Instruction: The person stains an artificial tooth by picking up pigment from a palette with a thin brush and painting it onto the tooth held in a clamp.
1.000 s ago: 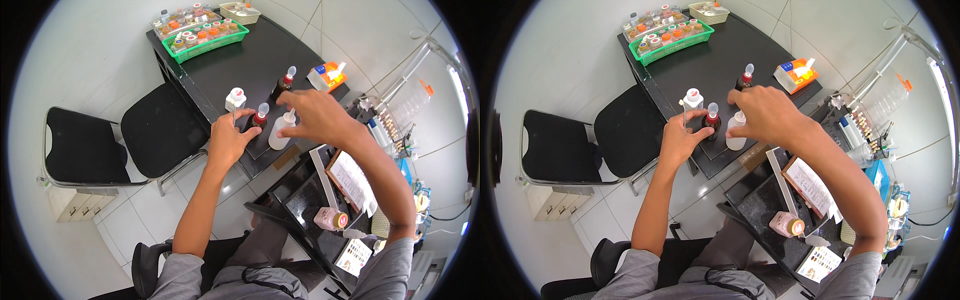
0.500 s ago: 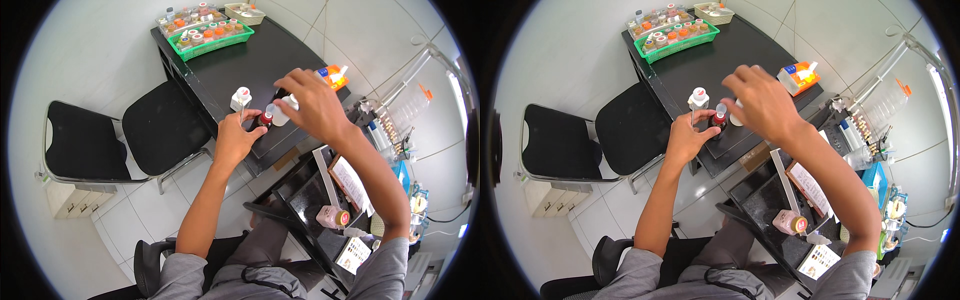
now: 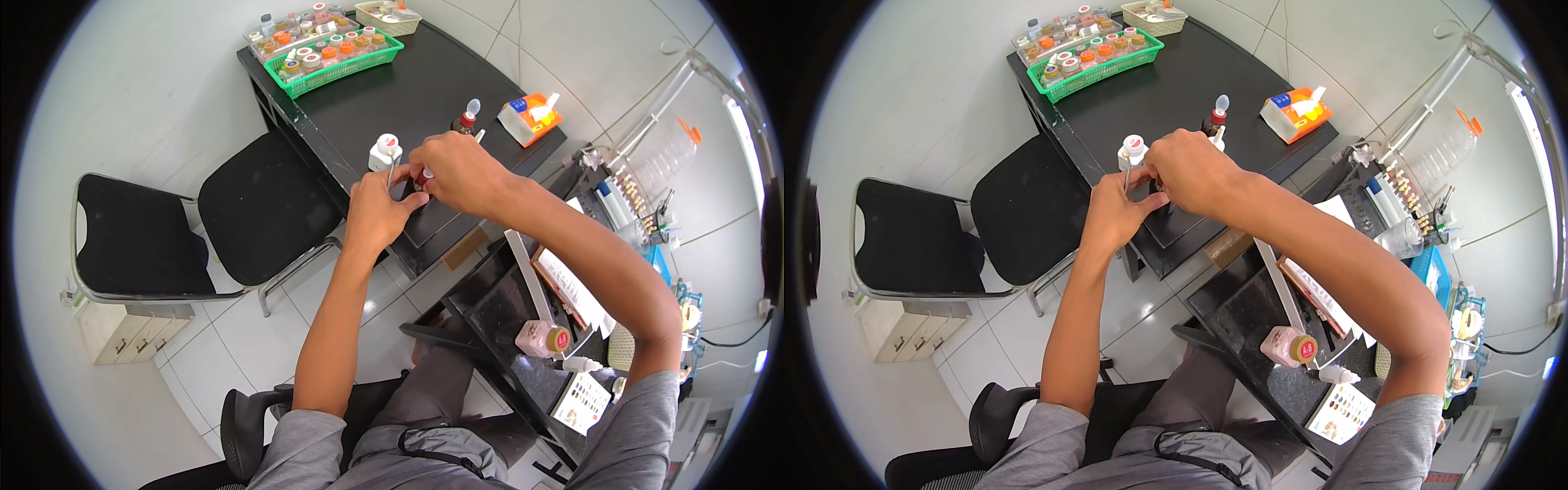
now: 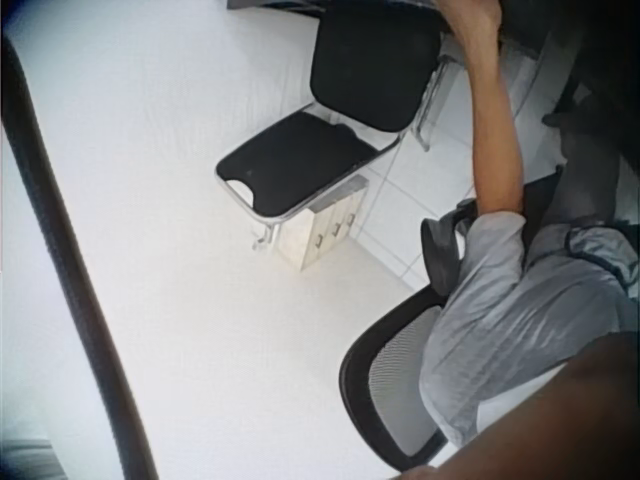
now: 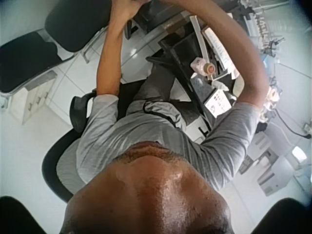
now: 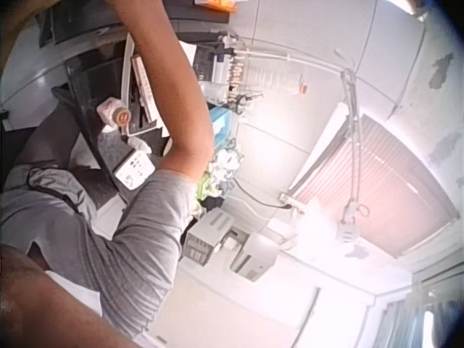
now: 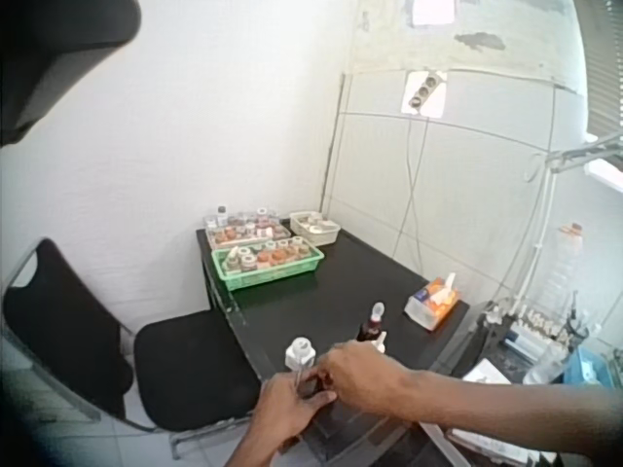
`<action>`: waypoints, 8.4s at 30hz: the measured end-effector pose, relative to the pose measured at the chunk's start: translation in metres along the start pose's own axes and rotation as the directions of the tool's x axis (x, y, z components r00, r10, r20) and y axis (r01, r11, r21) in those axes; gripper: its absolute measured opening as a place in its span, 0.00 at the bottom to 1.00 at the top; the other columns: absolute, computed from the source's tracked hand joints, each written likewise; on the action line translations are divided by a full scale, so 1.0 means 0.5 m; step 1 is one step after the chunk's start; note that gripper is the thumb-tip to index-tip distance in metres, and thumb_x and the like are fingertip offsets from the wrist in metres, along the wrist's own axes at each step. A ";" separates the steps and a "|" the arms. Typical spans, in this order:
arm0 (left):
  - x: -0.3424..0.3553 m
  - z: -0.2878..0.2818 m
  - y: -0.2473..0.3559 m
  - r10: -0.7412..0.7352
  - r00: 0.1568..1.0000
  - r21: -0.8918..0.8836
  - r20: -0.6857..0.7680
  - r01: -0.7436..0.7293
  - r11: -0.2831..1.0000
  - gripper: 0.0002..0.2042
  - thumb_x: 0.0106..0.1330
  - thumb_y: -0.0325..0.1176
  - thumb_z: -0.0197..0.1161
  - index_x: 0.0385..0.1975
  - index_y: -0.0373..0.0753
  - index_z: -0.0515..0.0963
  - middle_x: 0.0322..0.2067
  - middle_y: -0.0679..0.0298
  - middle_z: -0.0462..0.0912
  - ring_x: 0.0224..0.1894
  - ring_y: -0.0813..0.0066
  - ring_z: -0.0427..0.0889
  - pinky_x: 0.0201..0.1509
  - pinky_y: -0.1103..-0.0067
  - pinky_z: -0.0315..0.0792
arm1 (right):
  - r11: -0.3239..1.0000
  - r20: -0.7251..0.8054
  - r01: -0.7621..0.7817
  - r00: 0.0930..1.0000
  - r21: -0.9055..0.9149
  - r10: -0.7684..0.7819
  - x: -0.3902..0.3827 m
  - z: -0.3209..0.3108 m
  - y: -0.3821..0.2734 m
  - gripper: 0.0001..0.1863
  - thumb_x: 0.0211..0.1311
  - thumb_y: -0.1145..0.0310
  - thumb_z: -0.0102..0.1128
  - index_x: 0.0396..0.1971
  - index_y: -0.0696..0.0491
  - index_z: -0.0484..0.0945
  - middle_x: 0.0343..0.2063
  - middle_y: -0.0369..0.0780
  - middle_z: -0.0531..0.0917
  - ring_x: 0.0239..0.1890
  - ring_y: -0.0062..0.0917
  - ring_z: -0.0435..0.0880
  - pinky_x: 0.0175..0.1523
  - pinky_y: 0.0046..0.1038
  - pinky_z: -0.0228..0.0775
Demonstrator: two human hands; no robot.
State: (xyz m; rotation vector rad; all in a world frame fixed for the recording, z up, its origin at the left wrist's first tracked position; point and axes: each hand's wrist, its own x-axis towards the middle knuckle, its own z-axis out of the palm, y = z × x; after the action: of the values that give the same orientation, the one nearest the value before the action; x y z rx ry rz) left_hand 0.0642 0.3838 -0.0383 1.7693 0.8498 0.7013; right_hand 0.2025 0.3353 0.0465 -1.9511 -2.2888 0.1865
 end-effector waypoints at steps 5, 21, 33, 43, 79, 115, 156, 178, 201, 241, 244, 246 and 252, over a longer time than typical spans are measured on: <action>0.001 -0.001 -0.004 -0.042 0.999 -0.062 0.014 0.043 0.997 0.20 0.49 0.28 0.73 0.44 0.34 0.80 0.42 0.50 0.83 0.48 0.58 0.82 0.53 0.71 0.73 | 0.999 -0.183 0.050 0.982 0.002 -0.049 -0.026 -0.017 -0.018 0.09 0.48 0.74 0.63 0.30 0.60 0.75 0.26 0.46 0.80 0.35 0.42 0.82 0.41 0.38 0.74; -0.001 -0.002 0.000 -0.059 0.997 -0.090 0.043 0.063 0.994 0.23 0.50 0.26 0.73 0.48 0.31 0.78 0.47 0.51 0.81 0.52 0.68 0.79 0.55 0.76 0.70 | 0.995 -0.155 -0.080 0.984 0.063 0.089 -0.042 -0.037 -0.013 0.09 0.52 0.72 0.59 0.32 0.61 0.78 0.31 0.48 0.80 0.33 0.44 0.82 0.39 0.39 0.74; -0.002 -0.003 0.001 -0.069 0.997 -0.108 0.046 0.073 0.991 0.24 0.49 0.26 0.73 0.48 0.32 0.78 0.48 0.51 0.81 0.55 0.66 0.78 0.59 0.75 0.69 | 0.915 -0.226 -0.213 0.927 0.343 0.300 -0.066 -0.052 -0.021 0.12 0.55 0.69 0.64 0.33 0.63 0.80 0.22 0.42 0.83 0.27 0.23 0.83 0.38 0.24 0.76; 0.000 -0.004 -0.001 -0.055 0.997 -0.091 0.050 0.059 0.994 0.23 0.49 0.26 0.73 0.48 0.32 0.78 0.47 0.52 0.81 0.53 0.67 0.79 0.60 0.75 0.68 | 0.910 -0.315 -0.184 0.897 0.372 0.310 -0.079 -0.053 -0.027 0.11 0.53 0.70 0.64 0.35 0.61 0.79 0.25 0.43 0.84 0.30 0.27 0.85 0.40 0.26 0.77; -0.499 0.050 0.190 0.014 0.801 -0.176 0.599 0.114 0.978 0.21 0.72 0.40 0.40 0.42 0.27 0.74 0.22 0.66 0.68 0.24 0.85 0.60 0.28 0.86 0.55 | 0.479 -0.498 -0.326 0.028 0.815 0.867 -0.928 -0.192 -0.204 0.16 0.60 0.67 0.62 0.41 0.65 0.77 0.36 0.43 0.83 0.35 0.23 0.84 0.45 0.22 0.77; -0.597 0.209 0.211 -0.070 0.526 -0.072 0.848 0.244 0.967 0.12 0.72 0.29 0.48 0.43 0.26 0.74 0.40 0.50 0.82 0.23 0.81 0.70 0.26 0.84 0.65 | 0.176 -0.241 -0.467 -0.083 0.866 0.967 -1.072 -0.010 -0.242 0.12 0.56 0.77 0.64 0.40 0.64 0.77 0.33 0.42 0.84 0.35 0.18 0.83 0.42 0.16 0.74; -0.042 0.000 0.036 -0.081 0.996 -0.094 -0.023 0.078 0.992 0.21 0.57 0.29 0.66 0.51 0.31 0.73 0.13 0.76 0.61 0.18 0.88 0.59 0.29 0.86 0.59 | 0.447 -0.228 -0.157 0.686 0.881 0.691 -0.147 -0.052 0.048 0.11 0.59 0.68 0.63 0.36 0.60 0.79 0.28 0.39 0.84 0.32 0.17 0.83 0.43 0.18 0.76; -0.023 0.019 0.033 -0.092 0.994 -0.040 -0.050 0.090 0.995 0.17 0.55 0.29 0.69 0.44 0.32 0.78 0.15 0.74 0.65 0.19 0.86 0.63 0.26 0.83 0.60 | 0.858 -0.112 -0.235 0.941 0.457 0.318 -0.081 0.001 0.015 0.20 0.51 0.68 0.64 0.46 0.56 0.79 0.30 0.44 0.84 0.31 0.33 0.84 0.41 0.30 0.75; -0.019 0.034 0.037 -0.124 0.988 0.000 -0.094 0.125 0.992 0.16 0.55 0.31 0.68 0.42 0.31 0.77 0.16 0.66 0.75 0.20 0.81 0.74 0.29 0.80 0.70 | 0.825 -0.164 -0.350 0.873 0.444 0.459 -0.059 0.055 0.013 0.16 0.47 0.63 0.69 0.29 0.59 0.77 0.20 0.43 0.82 0.25 0.37 0.83 0.33 0.34 0.73; -0.459 0.063 0.259 0.305 0.896 -0.392 0.324 -0.166 0.905 0.07 0.73 0.33 0.45 0.43 0.37 0.65 0.29 0.68 0.66 0.22 0.90 0.55 0.25 0.91 0.54 | 0.386 -0.435 -0.841 0.205 0.380 0.876 -1.036 -0.183 -0.297 0.04 0.56 0.73 0.62 0.29 0.58 0.80 0.22 0.37 0.82 0.23 0.18 0.81 0.28 0.21 0.72; -0.564 0.153 0.258 0.305 0.794 -0.419 0.526 -0.070 0.905 0.09 0.70 0.36 0.54 0.38 0.38 0.66 0.26 0.68 0.68 0.19 0.90 0.58 0.19 0.91 0.53 | 0.133 -0.299 -0.902 0.004 0.410 0.954 -1.117 -0.066 -0.310 0.06 0.54 0.71 0.64 0.27 0.58 0.79 0.20 0.44 0.82 0.24 0.29 0.84 0.32 0.29 0.74; -0.635 0.208 0.252 0.238 0.712 -0.406 0.660 0.072 0.911 0.09 0.70 0.37 0.55 0.35 0.37 0.70 0.24 0.69 0.70 0.20 0.91 0.62 0.20 0.91 0.56 | 0.081 -0.285 -0.949 -0.010 0.305 0.958 -1.141 -0.008 -0.291 0.09 0.52 0.70 0.66 0.26 0.59 0.77 0.22 0.46 0.83 0.26 0.35 0.83 0.34 0.34 0.73; -0.738 0.311 0.217 0.098 0.537 -0.333 0.838 0.360 0.871 0.05 0.69 0.27 0.56 0.38 0.31 0.71 0.30 0.61 0.78 0.30 0.83 0.76 0.32 0.87 0.73 | 0.150 -0.255 -0.916 0.055 0.371 0.965 -1.162 0.054 -0.257 0.10 0.50 0.74 0.64 0.30 0.59 0.73 0.21 0.43 0.81 0.27 0.36 0.82 0.36 0.34 0.71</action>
State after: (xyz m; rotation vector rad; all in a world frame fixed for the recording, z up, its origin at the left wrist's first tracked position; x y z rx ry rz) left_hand -0.0052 -0.0244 -0.0124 1.3054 0.0950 -0.1231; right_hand 0.1640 -0.2589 0.0327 -2.6962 -0.3093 -0.0485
